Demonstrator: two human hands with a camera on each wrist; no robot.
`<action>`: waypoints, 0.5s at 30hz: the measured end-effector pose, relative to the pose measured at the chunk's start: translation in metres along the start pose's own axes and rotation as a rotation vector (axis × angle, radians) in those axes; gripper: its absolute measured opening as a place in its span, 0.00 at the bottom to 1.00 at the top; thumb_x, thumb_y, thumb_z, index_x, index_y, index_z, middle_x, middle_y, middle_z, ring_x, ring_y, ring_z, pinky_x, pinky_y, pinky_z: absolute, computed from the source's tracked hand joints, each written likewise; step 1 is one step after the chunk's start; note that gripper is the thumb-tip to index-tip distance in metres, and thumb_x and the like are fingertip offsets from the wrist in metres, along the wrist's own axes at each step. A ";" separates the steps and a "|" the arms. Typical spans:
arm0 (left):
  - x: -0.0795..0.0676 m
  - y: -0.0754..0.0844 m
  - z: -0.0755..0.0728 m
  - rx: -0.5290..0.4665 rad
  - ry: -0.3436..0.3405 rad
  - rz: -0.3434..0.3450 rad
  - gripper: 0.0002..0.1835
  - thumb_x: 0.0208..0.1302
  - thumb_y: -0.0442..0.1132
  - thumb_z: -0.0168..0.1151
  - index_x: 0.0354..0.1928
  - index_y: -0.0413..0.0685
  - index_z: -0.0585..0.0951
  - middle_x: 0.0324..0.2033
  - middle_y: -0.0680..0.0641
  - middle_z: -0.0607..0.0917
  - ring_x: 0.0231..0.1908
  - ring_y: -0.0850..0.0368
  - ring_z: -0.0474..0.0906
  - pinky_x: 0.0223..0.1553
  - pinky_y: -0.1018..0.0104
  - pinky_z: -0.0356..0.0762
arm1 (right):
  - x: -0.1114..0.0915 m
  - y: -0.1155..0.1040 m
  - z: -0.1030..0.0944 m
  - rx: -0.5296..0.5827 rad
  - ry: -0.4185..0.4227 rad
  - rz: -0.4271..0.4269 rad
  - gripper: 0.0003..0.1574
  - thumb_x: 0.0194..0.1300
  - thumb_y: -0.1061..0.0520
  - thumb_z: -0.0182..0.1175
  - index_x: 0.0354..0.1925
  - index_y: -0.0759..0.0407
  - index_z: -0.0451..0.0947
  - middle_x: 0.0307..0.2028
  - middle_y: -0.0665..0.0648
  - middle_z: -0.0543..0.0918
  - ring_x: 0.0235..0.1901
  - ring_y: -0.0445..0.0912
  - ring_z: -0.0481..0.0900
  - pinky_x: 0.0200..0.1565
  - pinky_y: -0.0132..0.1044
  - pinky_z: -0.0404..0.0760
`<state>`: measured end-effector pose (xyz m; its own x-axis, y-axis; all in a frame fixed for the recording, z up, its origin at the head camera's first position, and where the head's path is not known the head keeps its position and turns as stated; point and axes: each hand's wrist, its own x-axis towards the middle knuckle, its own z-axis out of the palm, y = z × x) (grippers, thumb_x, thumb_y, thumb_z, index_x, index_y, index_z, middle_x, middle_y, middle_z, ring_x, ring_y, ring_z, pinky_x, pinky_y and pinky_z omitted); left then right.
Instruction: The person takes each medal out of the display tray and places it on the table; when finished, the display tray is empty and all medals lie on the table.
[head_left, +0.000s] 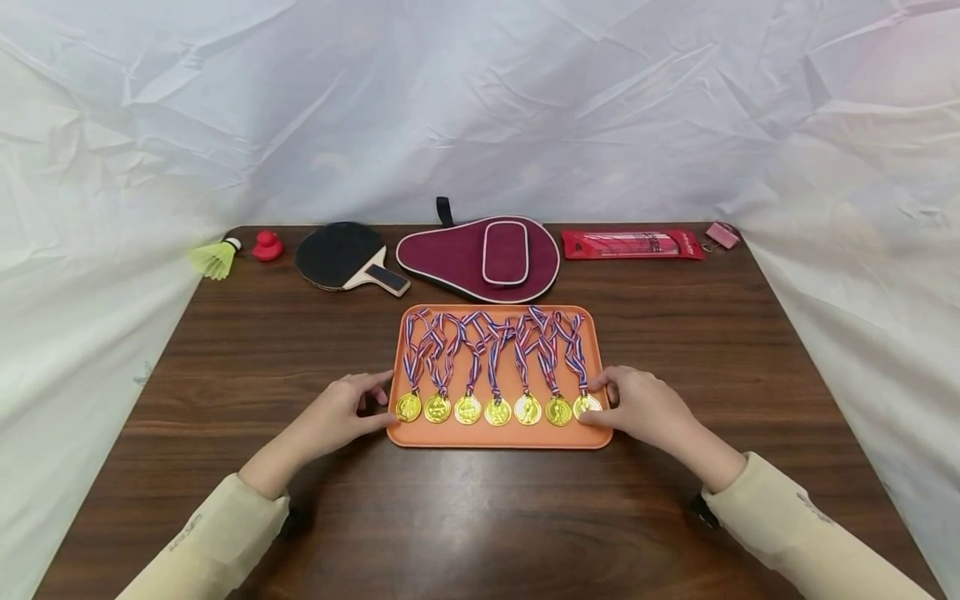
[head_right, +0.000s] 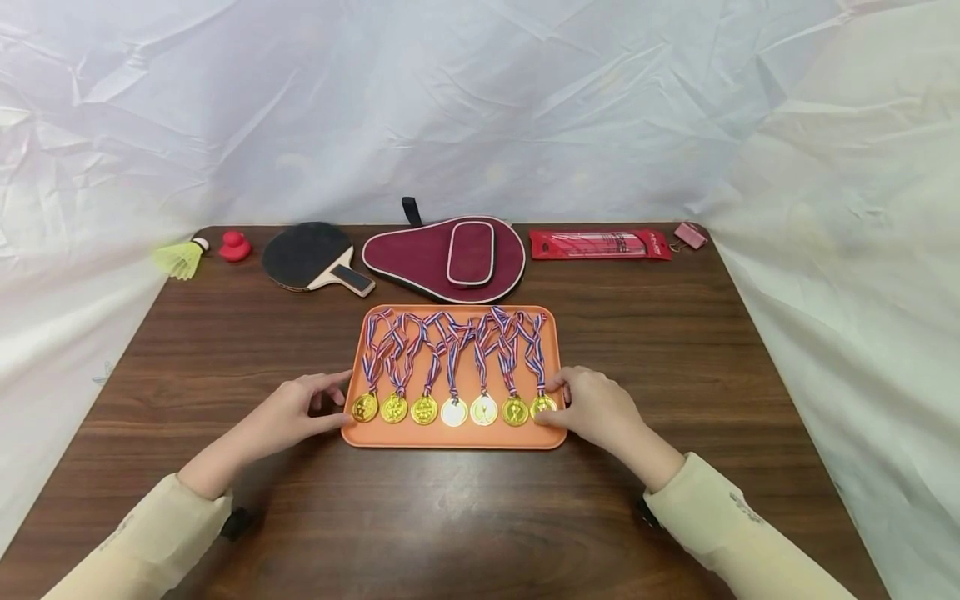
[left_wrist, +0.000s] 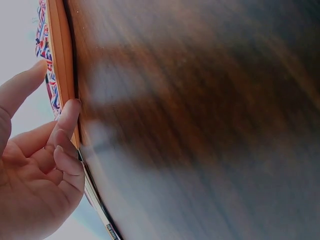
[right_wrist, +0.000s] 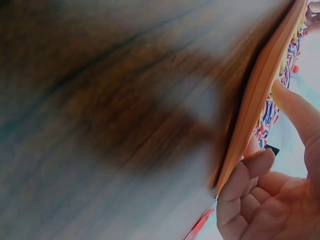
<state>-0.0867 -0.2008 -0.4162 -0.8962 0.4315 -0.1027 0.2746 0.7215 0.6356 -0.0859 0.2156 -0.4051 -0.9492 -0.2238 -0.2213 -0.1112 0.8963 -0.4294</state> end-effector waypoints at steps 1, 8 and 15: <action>0.000 0.000 0.000 -0.001 0.000 -0.001 0.35 0.49 0.49 0.67 0.59 0.43 0.69 0.30 0.54 0.76 0.26 0.58 0.67 0.24 0.69 0.65 | 0.001 0.000 0.000 -0.010 -0.006 0.007 0.36 0.38 0.30 0.66 0.39 0.53 0.78 0.21 0.51 0.69 0.22 0.44 0.64 0.21 0.36 0.61; 0.000 0.000 0.002 0.004 -0.003 -0.005 0.37 0.48 0.48 0.68 0.60 0.42 0.68 0.29 0.54 0.76 0.24 0.58 0.67 0.23 0.70 0.65 | 0.004 -0.001 0.002 -0.014 -0.021 0.024 0.32 0.37 0.32 0.68 0.34 0.52 0.77 0.23 0.51 0.70 0.24 0.45 0.66 0.21 0.36 0.62; 0.001 0.000 0.002 -0.014 -0.018 -0.012 0.38 0.48 0.47 0.69 0.61 0.40 0.67 0.28 0.55 0.76 0.23 0.59 0.67 0.21 0.70 0.63 | 0.005 -0.002 0.002 0.009 0.021 -0.021 0.22 0.40 0.37 0.69 0.27 0.48 0.76 0.22 0.49 0.71 0.22 0.42 0.66 0.22 0.36 0.64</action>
<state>-0.0871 -0.1986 -0.4179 -0.8930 0.4325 -0.1243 0.2587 0.7193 0.6448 -0.0893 0.2123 -0.4073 -0.9526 -0.2344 -0.1938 -0.1286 0.8879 -0.4417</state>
